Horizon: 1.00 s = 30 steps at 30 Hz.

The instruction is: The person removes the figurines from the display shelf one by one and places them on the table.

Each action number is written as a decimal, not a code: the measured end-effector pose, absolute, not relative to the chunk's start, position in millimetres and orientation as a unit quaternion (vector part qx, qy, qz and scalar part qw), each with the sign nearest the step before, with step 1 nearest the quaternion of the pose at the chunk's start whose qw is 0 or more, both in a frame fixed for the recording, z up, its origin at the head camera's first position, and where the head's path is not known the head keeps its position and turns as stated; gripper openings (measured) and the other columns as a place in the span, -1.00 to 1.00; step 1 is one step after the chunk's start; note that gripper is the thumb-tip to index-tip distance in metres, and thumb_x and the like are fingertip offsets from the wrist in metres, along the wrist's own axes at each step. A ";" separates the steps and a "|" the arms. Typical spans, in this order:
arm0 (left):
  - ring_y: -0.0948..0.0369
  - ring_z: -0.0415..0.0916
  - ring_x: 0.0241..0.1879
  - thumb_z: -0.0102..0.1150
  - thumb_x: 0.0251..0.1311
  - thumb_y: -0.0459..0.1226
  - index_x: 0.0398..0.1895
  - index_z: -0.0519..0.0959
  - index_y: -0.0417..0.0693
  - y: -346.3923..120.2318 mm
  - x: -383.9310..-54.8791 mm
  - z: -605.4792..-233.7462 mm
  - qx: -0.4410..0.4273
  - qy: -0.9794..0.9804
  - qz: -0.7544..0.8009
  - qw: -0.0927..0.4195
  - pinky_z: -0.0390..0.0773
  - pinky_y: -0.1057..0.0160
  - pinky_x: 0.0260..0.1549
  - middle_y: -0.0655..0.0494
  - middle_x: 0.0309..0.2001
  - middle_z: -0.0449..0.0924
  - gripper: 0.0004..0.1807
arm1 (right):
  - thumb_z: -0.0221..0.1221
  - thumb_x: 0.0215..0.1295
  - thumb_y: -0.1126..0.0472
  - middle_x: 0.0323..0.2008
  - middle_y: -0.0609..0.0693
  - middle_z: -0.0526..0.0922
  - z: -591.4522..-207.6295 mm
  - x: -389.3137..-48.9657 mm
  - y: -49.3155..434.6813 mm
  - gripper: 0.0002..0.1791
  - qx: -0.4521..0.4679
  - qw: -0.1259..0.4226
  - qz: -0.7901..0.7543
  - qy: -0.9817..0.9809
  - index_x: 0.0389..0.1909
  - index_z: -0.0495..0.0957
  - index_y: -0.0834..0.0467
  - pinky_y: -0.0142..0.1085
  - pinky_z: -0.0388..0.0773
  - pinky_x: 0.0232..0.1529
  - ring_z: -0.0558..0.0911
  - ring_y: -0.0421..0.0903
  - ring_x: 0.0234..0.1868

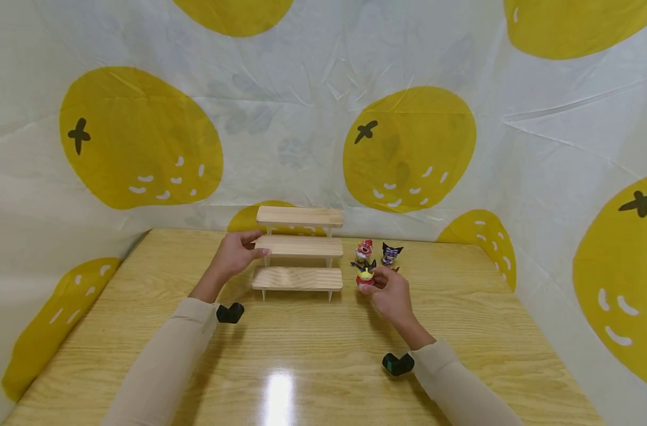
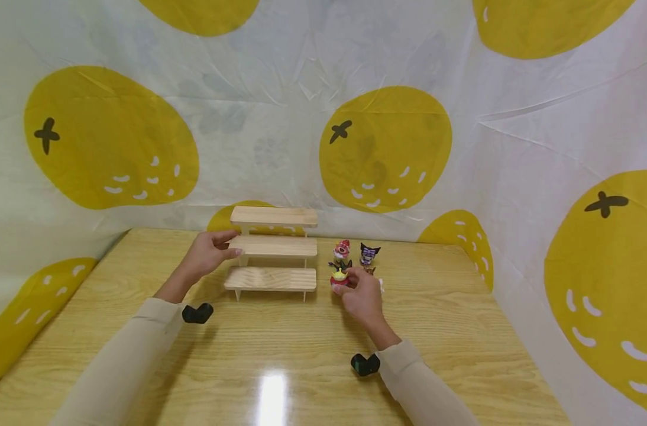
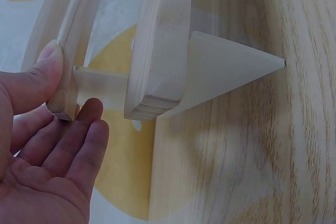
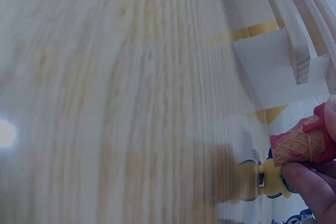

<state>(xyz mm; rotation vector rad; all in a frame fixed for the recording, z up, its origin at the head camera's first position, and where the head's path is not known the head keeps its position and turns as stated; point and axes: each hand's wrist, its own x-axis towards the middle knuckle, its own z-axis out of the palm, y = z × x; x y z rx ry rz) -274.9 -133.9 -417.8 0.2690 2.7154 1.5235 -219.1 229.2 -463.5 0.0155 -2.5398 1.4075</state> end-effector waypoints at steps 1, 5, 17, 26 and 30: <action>-0.17 0.39 0.47 0.31 0.43 -0.16 0.56 0.37 -0.09 -134.0 -274.8 -417.5 0.085 0.869 0.488 0.009 0.54 -0.16 0.36 -0.11 0.54 0.36 -0.32 | 0.43 0.22 0.42 0.01 0.35 0.77 -463.7 -219.0 228.8 -0.60 0.005 0.118 0.481 -0.869 0.08 0.64 0.40 0.02 0.75 0.11 0.77 0.22 0.08; -0.16 0.40 0.47 0.32 0.42 -0.15 0.55 0.38 -0.07 -134.3 -274.6 -417.2 0.083 0.869 0.488 0.009 0.54 -0.16 0.36 -0.10 0.54 0.37 -0.32 | 0.43 0.23 0.42 0.02 0.36 0.76 -464.3 -218.8 228.0 -0.58 0.002 0.115 0.480 -0.870 0.10 0.63 0.41 0.02 0.74 0.12 0.77 0.23 0.09; -0.16 0.39 0.47 0.31 0.43 -0.16 0.55 0.38 -0.07 -135.1 -273.2 -416.9 0.090 0.869 0.486 0.005 0.54 -0.17 0.36 -0.10 0.54 0.37 -0.33 | 0.43 0.24 0.40 -0.03 0.36 0.78 -464.5 -218.3 228.0 -0.59 0.002 0.117 0.485 -0.866 0.09 0.62 0.41 0.01 0.75 0.10 0.78 0.21 0.07; -0.16 0.38 0.48 0.30 0.43 -0.16 0.56 0.36 -0.09 -135.9 -274.9 -418.3 0.090 0.868 0.489 0.005 0.54 -0.16 0.36 -0.10 0.54 0.37 -0.32 | 0.42 0.24 0.41 -0.02 0.36 0.77 -464.4 -218.1 227.6 -0.61 0.001 0.113 0.485 -0.867 0.08 0.63 0.41 0.02 0.74 0.12 0.77 0.21 0.08; -0.15 0.36 0.50 0.30 0.44 -0.15 0.57 0.35 -0.08 -135.8 -275.0 -417.9 0.087 0.867 0.490 0.010 0.53 -0.15 0.37 -0.09 0.55 0.35 -0.31 | 0.41 0.24 0.41 -0.01 0.37 0.77 -464.6 -217.7 227.6 -0.61 0.000 0.110 0.484 -0.868 0.08 0.62 0.41 0.03 0.74 0.11 0.77 0.23 0.09</action>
